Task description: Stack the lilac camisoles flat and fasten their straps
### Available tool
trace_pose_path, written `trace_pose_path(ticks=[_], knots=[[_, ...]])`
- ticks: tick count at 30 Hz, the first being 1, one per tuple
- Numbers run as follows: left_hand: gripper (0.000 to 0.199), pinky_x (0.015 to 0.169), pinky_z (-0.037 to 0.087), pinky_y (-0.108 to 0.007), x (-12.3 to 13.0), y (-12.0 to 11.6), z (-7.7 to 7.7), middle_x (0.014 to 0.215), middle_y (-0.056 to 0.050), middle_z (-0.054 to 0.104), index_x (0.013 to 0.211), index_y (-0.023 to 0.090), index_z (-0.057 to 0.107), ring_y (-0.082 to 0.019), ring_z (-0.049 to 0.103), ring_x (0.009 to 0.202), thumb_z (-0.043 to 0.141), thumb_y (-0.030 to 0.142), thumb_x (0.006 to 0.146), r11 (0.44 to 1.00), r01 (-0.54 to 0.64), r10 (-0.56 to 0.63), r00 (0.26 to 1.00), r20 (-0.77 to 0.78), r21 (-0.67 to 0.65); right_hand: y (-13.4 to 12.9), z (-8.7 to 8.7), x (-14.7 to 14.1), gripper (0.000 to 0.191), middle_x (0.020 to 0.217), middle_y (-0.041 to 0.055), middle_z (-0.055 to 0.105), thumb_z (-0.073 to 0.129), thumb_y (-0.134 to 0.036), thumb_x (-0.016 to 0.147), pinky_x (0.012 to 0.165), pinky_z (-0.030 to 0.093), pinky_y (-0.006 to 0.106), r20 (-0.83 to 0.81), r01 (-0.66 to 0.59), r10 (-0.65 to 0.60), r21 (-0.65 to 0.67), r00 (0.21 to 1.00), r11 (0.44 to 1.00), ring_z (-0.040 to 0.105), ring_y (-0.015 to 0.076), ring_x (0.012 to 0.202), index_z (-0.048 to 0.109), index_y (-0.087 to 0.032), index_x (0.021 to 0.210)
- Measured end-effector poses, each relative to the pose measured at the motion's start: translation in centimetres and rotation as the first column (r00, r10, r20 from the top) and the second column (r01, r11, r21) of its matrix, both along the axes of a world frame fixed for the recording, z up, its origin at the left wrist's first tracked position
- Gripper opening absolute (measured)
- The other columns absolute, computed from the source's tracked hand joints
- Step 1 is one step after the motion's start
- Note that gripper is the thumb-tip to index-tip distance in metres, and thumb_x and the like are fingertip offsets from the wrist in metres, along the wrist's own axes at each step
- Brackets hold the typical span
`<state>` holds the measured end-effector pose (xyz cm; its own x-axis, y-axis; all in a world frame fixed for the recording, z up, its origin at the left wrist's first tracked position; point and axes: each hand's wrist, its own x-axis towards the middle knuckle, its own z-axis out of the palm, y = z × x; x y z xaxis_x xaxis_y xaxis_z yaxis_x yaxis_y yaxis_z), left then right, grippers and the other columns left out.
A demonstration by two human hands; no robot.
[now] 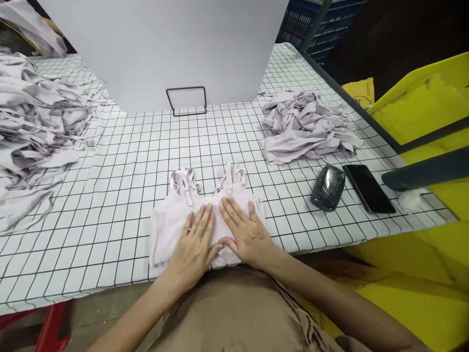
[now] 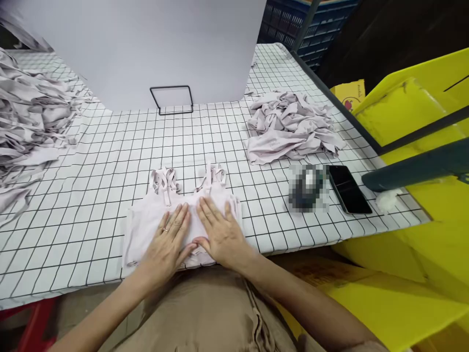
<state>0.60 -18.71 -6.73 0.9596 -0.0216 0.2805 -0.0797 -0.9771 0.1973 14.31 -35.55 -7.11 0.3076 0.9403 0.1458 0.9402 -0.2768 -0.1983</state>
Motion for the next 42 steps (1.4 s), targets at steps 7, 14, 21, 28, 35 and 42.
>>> trace_pose_path(ticks=[7,14,21,28,35,42], knots=[[0.087,0.124,0.025,-0.062,-4.5,4.0,-2.3,0.168,-0.023,0.020,0.165,0.014,0.005,-0.038,0.020,0.156,0.041,0.061,0.101,0.972,-0.228,0.231,0.971,-0.060,0.052,-5.4,-2.4,1.4,0.087,0.167,0.0235,0.018,0.038,-0.059,0.103,0.114,0.026,0.076,-0.014,0.187,-0.189,-0.067,0.982,0.980,0.017,0.0372,0.157,0.004,-0.009,0.164],[0.074,0.123,0.020,-0.069,-0.8,2.6,-0.3,0.165,-0.013,0.034,0.163,0.032,0.017,-0.034,0.015,0.158,0.056,0.024,0.101,0.988,-0.144,0.150,0.979,0.139,-0.054,-4.3,-1.4,4.0,0.049,0.158,0.0170,0.045,0.036,-0.032,0.108,0.112,0.027,0.076,-0.111,0.193,-0.176,0.164,0.978,0.967,0.031,0.0354,0.152,0.042,-0.022,0.154],[0.074,0.124,0.029,-0.052,3.7,-0.7,-1.1,0.164,-0.018,0.035,0.163,0.012,0.019,-0.033,0.028,0.154,0.047,0.045,0.103,0.990,0.102,-0.104,0.995,0.013,0.101,-3.5,0.8,6.3,0.070,0.163,0.0182,0.035,0.045,-0.052,0.103,0.114,0.036,0.068,-0.144,-0.011,0.001,-0.063,0.990,0.998,0.030,0.0326,0.153,0.028,-0.016,0.161],[0.060,0.125,0.026,-0.053,4.2,-1.4,-1.1,0.161,-0.017,0.041,0.155,0.009,0.036,-0.034,0.027,0.155,0.048,0.035,0.104,0.983,0.157,-0.160,0.987,0.030,0.092,-2.7,1.8,10.3,0.025,0.101,0.0122,0.072,0.046,-0.021,0.104,0.091,0.052,0.046,-0.157,0.036,0.007,0.272,0.988,0.962,0.063,0.0247,0.098,0.069,-0.015,0.114],[0.035,0.098,0.049,-0.046,6.5,-1.1,-0.7,0.121,-0.016,0.066,0.134,0.015,0.055,-0.030,0.059,0.117,0.055,0.025,0.101,0.973,-0.034,0.061,0.992,0.111,-0.228,-1.2,-0.8,6.6,0.021,0.097,0.0093,0.066,0.059,-0.036,0.100,0.095,0.038,0.050,-0.163,0.153,-0.117,0.233,0.980,0.960,0.053,0.0259,0.096,0.065,-0.016,0.099],[0.008,0.083,0.045,-0.040,9.1,-0.1,-0.9,0.092,-0.004,0.066,0.092,0.020,0.066,-0.023,0.059,0.090,0.072,0.026,0.092,0.893,-0.116,0.135,0.991,0.013,-0.435,-1.3,-1.4,5.9,0.017,0.088,0.0042,0.066,0.054,-0.023,0.102,0.106,0.026,0.058,-0.131,0.124,-0.086,0.318,0.988,0.940,0.052,0.0232,0.094,0.058,-0.019,0.086]])
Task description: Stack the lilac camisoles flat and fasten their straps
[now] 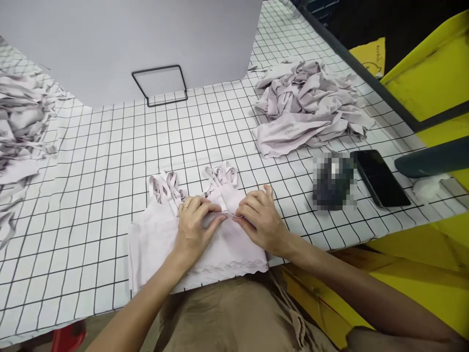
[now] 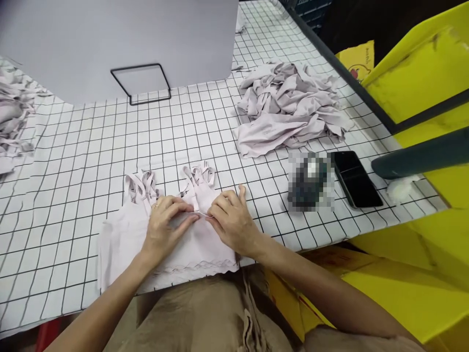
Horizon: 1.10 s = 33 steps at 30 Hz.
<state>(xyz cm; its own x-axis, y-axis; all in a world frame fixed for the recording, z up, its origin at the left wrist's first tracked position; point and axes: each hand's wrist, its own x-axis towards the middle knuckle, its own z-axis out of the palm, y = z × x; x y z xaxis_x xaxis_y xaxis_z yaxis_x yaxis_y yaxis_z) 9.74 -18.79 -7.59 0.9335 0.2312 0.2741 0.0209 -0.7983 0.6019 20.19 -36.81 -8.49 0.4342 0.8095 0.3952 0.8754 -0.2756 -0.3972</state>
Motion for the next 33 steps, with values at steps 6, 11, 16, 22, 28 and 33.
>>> trace_pose_path(ticks=[6,11,16,22,28,33], knots=[[0.024,0.092,0.048,-0.044,-0.8,-0.2,0.5,0.111,-0.012,0.066,0.118,0.016,0.063,-0.029,0.061,0.108,0.065,0.026,0.096,0.983,0.007,-0.022,0.997,0.080,0.182,-1.4,2.7,1.7,0.017,0.100,0.0094,0.066,0.050,-0.027,0.103,0.104,0.037,0.055,0.025,0.080,-0.078,-0.051,0.997,0.996,0.056,0.0251,0.096,0.061,-0.015,0.106],[0.048,0.119,0.034,-0.053,-1.1,-0.5,0.1,0.154,-0.016,0.049,0.146,0.011,0.048,-0.035,0.033,0.151,0.050,0.032,0.104,0.795,0.270,-0.351,0.935,0.048,0.544,-2.4,6.3,10.7,0.033,0.115,0.0164,0.067,0.045,-0.005,0.095,0.106,0.041,0.056,0.332,0.357,-0.254,-0.301,0.909,0.884,0.059,0.0300,0.109,0.064,-0.012,0.121],[0.045,0.120,0.034,-0.060,-0.9,0.5,1.0,0.158,-0.018,0.045,0.145,0.013,0.050,-0.034,0.027,0.155,0.054,0.020,0.101,0.844,0.240,-0.357,0.919,0.167,0.480,-0.7,8.1,18.9,0.030,0.101,0.0169,0.073,0.051,0.005,0.078,0.108,0.040,0.056,0.167,0.413,-0.379,-0.427,0.910,0.804,0.060,0.0336,0.115,0.072,-0.010,0.094],[0.030,0.107,0.053,-0.057,0.6,4.2,6.2,0.131,-0.010,0.070,0.127,0.025,0.068,-0.030,0.063,0.127,0.061,0.034,0.099,0.987,0.099,-0.070,0.974,0.213,-0.129,1.6,13.6,19.9,0.025,0.089,0.0073,0.071,0.042,-0.018,0.095,0.073,0.050,0.027,0.019,0.370,-0.373,-0.180,0.928,0.911,0.064,0.0186,0.083,0.068,-0.015,0.093],[0.054,0.102,0.055,-0.047,5.5,1.6,13.3,0.139,-0.017,0.064,0.130,0.020,0.066,-0.030,0.065,0.122,0.081,0.040,0.082,0.626,0.043,-0.022,0.999,0.038,-0.778,7.3,19.9,14.2,0.027,0.054,-0.0054,0.042,0.056,-0.039,0.086,0.048,0.026,0.024,-0.384,0.194,-0.066,0.303,0.921,0.933,0.037,0.0100,0.050,0.053,-0.020,0.068],[0.022,0.084,0.056,-0.036,9.8,1.6,16.6,0.092,-0.012,0.076,0.094,0.011,0.073,-0.022,0.072,0.087,0.081,0.021,0.076,0.300,0.101,0.099,0.986,0.136,-0.949,10.1,23.8,10.7,0.029,0.059,-0.0036,0.050,0.065,-0.045,0.076,0.050,0.030,0.023,-0.493,0.002,0.155,0.303,0.856,0.953,0.042,0.0094,0.054,0.058,-0.018,0.067]])
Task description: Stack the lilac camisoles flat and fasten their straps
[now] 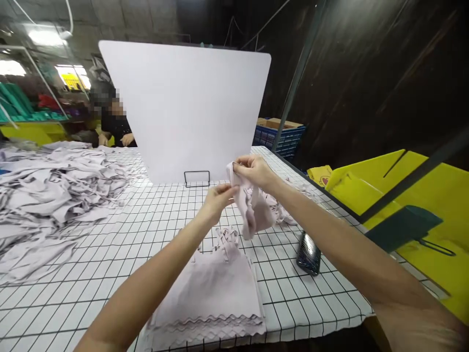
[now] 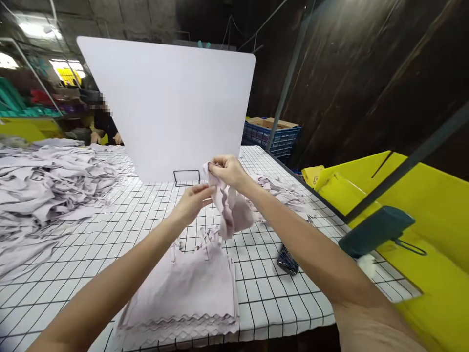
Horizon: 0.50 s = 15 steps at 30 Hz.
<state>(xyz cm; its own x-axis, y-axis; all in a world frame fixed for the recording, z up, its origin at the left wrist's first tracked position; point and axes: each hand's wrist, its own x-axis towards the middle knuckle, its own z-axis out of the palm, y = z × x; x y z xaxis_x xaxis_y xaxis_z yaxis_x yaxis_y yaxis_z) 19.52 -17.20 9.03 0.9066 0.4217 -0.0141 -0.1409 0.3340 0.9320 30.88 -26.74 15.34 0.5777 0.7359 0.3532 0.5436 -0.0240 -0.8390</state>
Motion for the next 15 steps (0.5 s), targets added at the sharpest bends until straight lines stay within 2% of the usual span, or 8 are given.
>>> trace_pose_path(ticks=[2,4,6,8,10,12,14,15], knots=[[0.010,0.071,0.055,-0.030,0.3,1.6,1.5,0.066,-0.005,0.069,0.074,0.011,0.068,-0.016,0.066,0.064,0.075,0.017,0.078,0.992,-0.068,0.071,0.997,0.021,-0.103,-0.5,1.0,0.3,0.032,0.065,-0.0019,0.057,0.074,-0.046,0.070,0.053,0.035,0.024,-0.018,-0.054,0.052,-0.090,0.998,0.994,0.048,0.0112,0.058,0.065,-0.017,0.079],[0.011,0.063,0.053,-0.027,-0.3,3.5,3.1,0.060,-0.001,0.064,0.072,0.012,0.064,-0.013,0.062,0.057,0.068,0.015,0.082,0.979,-0.149,0.156,0.987,0.035,-0.142,-1.5,1.5,1.5,0.034,0.066,-0.0017,0.060,0.079,-0.042,0.066,0.055,0.037,0.025,0.031,-0.022,0.030,-0.228,0.999,0.973,0.051,0.0128,0.060,0.069,-0.018,0.089],[0.009,0.058,0.051,-0.025,-1.6,5.1,4.7,0.060,-0.002,0.064,0.076,0.012,0.064,-0.013,0.060,0.054,0.062,0.013,0.085,0.970,-0.175,0.185,0.982,0.045,-0.168,-2.5,1.3,2.9,0.024,0.065,-0.0011,0.059,0.078,-0.032,0.066,0.057,0.037,0.026,0.185,0.141,-0.087,-0.305,0.979,0.942,0.051,0.0141,0.062,0.071,-0.018,0.083],[0.007,0.054,0.050,-0.025,-3.1,6.3,5.9,0.061,-0.002,0.063,0.079,0.011,0.065,-0.012,0.058,0.053,0.060,0.012,0.083,0.963,-0.170,0.188,0.980,0.067,-0.208,-3.2,0.7,4.2,0.012,0.067,0.0016,0.061,0.075,-0.026,0.066,0.060,0.038,0.028,0.311,0.301,-0.208,-0.289,0.927,0.909,0.054,0.0168,0.068,0.069,-0.017,0.071],[0.006,0.054,0.050,-0.023,-4.6,7.4,6.4,0.065,-0.001,0.064,0.082,0.011,0.066,-0.012,0.058,0.055,0.063,0.011,0.077,0.969,-0.138,0.168,0.977,0.133,-0.206,-3.5,0.1,4.8,0.015,0.068,0.0051,0.062,0.074,-0.028,0.069,0.063,0.042,0.030,0.332,0.359,-0.262,-0.274,0.906,0.892,0.057,0.0205,0.074,0.066,-0.017,0.064],[0.017,0.057,0.050,-0.022,-5.6,8.5,5.8,0.071,0.000,0.066,0.085,0.013,0.066,-0.011,0.059,0.059,0.067,0.010,0.068,0.987,-0.117,0.136,0.973,0.184,-0.111,-3.5,-0.2,4.4,0.020,0.072,0.0089,0.067,0.070,-0.034,0.077,0.064,0.047,0.032,0.244,0.268,-0.199,-0.299,0.949,0.916,0.062,0.0232,0.076,0.069,-0.015,0.071],[0.022,0.057,0.048,-0.021,-6.1,9.4,4.2,0.071,0.002,0.065,0.084,0.015,0.064,-0.010,0.058,0.059,0.070,0.010,0.063,0.990,-0.136,0.130,0.981,0.143,0.036,-3.4,0.1,3.0,0.031,0.089,0.0143,0.072,0.057,-0.040,0.088,0.069,0.054,0.036,0.054,0.053,-0.040,-0.257,0.998,0.965,0.066,0.0255,0.082,0.072,-0.013,0.094],[0.022,0.055,0.047,-0.020,-6.2,9.7,3.0,0.070,0.003,0.063,0.083,0.015,0.063,-0.009,0.057,0.058,0.070,0.011,0.063,0.983,-0.156,0.147,0.984,0.097,0.094,-3.3,0.5,1.9,0.040,0.101,0.0172,0.073,0.048,-0.041,0.094,0.074,0.056,0.039,-0.029,-0.059,0.054,-0.187,0.998,0.981,0.068,0.0266,0.088,0.070,-0.012,0.108]])
